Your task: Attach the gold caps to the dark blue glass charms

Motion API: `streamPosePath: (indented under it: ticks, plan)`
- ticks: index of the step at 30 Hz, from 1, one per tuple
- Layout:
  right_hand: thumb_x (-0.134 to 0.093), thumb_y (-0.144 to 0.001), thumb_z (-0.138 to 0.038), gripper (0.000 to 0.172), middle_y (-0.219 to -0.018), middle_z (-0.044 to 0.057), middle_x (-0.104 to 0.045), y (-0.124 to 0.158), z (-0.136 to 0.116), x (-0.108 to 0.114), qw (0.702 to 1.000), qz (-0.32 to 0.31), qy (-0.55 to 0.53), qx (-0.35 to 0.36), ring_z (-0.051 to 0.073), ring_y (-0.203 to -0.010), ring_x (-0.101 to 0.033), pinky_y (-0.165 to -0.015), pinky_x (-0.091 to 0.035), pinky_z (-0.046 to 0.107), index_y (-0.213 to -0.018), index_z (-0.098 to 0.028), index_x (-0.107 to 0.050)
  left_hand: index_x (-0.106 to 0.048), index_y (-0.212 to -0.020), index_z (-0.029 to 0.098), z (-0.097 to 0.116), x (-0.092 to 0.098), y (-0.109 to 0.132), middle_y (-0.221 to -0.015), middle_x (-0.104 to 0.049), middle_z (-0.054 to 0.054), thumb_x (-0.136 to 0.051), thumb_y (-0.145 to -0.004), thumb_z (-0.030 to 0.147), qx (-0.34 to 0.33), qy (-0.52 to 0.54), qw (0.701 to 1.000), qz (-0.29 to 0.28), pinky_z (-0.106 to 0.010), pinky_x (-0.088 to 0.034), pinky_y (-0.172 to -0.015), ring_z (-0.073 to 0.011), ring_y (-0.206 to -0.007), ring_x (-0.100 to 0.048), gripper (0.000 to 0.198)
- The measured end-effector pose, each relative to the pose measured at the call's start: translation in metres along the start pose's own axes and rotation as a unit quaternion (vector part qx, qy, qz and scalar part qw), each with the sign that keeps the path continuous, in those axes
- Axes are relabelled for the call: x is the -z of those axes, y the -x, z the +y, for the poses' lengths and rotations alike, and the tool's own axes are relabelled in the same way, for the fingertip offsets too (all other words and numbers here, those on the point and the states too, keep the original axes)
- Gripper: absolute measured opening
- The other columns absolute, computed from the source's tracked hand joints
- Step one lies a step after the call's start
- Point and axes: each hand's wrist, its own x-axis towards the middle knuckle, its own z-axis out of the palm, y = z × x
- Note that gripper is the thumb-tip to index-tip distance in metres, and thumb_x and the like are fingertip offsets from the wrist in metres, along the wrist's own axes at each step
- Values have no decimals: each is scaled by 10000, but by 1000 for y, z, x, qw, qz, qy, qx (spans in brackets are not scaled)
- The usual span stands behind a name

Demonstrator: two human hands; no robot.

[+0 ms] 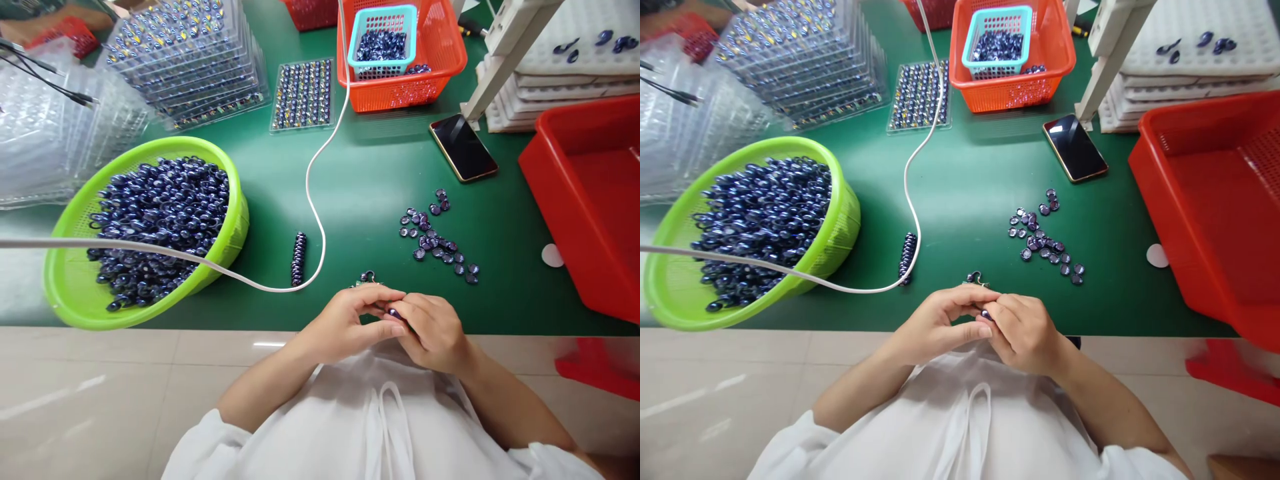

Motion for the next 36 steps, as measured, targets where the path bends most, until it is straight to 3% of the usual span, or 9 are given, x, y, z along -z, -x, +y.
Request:
streamPosePath:
  ticks: [4,11,17,22,25,28,31,33,36]
  plan:
    - [-542,-913,-165,134,-715,42,-672,3,1,-5,1000,12,-4,18,181,-627,-641,-585,-533,296,-1031,-193,-600,-744,-1144,125,-2,-2,0,-1078,-769,-129,-806,-793,265,29,-9,999,17,-337,-602,-893,-232,-949,-744,384]
    - [-546,-925,-168,145,-732,31,-669,2,1,-8,999,1,-30,18,166,-614,-629,-570,-505,282,-1049,-203,-611,-770,-1075,125,-6,-1,4,-994,-784,-123,-782,-802,252,-11,-55,997,48,-313,-604,-787,-224,-873,-741,302]
    - [-542,-921,-157,163,-709,24,-664,0,0,-11,999,-6,-36,15,165,-593,-633,-561,-512,281,-1059,-207,-615,-767,-1078,131,-10,2,8,-1034,-778,-124,-800,-795,279,7,-31,998,50,-323,-605,-825,-224,-894,-740,321]
    - [-533,-937,-114,271,-824,72,-735,-7,-7,-20,999,17,-36,12,193,-704,-710,-621,-573,296,-1199,-162,-581,-729,-1144,137,-17,9,16,-974,-767,-101,-865,-731,273,59,97,991,72,-307,-601,-801,-194,-859,-732,456]
    - [-510,-962,-115,383,-968,113,-751,-16,-14,-29,998,-21,-56,0,222,-841,-740,-703,-615,320,-1342,-150,-524,-687,-1227,161,-19,20,25,-984,-757,-84,-921,-645,224,48,127,987,88,-309,-598,-829,-188,-883,-729,630]
    - [-446,-988,-129,498,-1089,151,-735,-24,-22,-36,995,-74,-71,12,248,-944,-737,-761,-633,355,-1484,-120,-400,-684,-1251,173,-13,34,39,-939,-756,-65,-937,-610,191,31,64,990,122,-285,-601,-809,-171,-846,-725,689]
    - [-444,-1005,-172,518,-1146,153,-717,-27,-25,-37,990,-115,-82,15,250,-975,-725,-806,-633,377,-1514,-118,-365,-729,-1186,172,-2,51,58,-962,-776,-85,-901,-677,232,26,-32,985,170,-290,-614,-796,-177,-827,-732,541]
    - [-456,-1009,-185,491,-1170,143,-708,-24,-22,-34,990,-113,-81,0,240,-993,-717,-826,-626,370,-1495,-139,-404,-762,-1102,163,7,67,72,-966,-786,-95,-879,-707,258,19,-114,963,242,-301,-622,-795,-196,-849,-738,423]
    - [-499,-992,-153,436,-1181,119,-706,-16,-12,-28,996,-57,-74,-10,226,-1051,-700,-887,-599,349,-1427,-169,-492,-777,-1011,151,21,101,90,-934,-788,-92,-854,-728,281,-12,-222,905,363,-322,-636,-763,-203,-791,-740,321]
